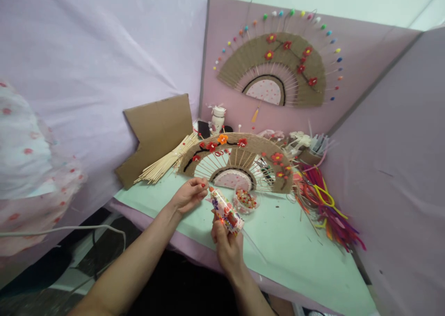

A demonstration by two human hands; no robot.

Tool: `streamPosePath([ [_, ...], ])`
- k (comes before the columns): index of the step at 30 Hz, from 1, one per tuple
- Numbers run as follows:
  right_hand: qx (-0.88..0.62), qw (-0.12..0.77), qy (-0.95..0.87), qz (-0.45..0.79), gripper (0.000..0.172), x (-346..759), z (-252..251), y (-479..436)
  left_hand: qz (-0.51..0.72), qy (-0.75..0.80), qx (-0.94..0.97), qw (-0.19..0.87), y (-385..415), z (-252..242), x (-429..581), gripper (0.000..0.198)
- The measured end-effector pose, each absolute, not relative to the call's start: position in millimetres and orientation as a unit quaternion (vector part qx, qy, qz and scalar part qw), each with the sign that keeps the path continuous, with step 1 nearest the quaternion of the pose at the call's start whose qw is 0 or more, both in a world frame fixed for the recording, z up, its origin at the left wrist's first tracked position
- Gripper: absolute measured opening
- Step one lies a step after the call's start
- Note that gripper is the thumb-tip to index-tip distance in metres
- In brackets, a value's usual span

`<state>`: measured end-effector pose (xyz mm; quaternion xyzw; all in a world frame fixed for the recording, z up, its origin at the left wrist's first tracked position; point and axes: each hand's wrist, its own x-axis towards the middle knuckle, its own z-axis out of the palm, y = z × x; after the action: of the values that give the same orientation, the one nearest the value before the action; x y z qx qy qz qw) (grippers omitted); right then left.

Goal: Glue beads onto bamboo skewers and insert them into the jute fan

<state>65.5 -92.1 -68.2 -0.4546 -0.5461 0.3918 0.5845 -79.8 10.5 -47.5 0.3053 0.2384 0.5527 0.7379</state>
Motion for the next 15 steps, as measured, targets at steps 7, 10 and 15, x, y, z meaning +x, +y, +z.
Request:
streamPosePath([
  [7,-0.566,0.537,-0.603,0.165,0.032,125.1,-45.9,-101.1,0.679,0.299,0.347,0.573,19.3,-42.9,-127.3,0.026],
  [10,-0.647,0.438,-0.621,0.066,0.031,171.4,-36.3,-100.9,0.739,0.319,0.316,0.503,35.0,-36.2,-156.2,0.028],
  [15,-0.673,0.277,-0.685,-0.011,0.035,254.7,-47.8,-97.4,0.782,0.324,0.263,0.463,68.4,-27.8,-170.3,0.029],
])
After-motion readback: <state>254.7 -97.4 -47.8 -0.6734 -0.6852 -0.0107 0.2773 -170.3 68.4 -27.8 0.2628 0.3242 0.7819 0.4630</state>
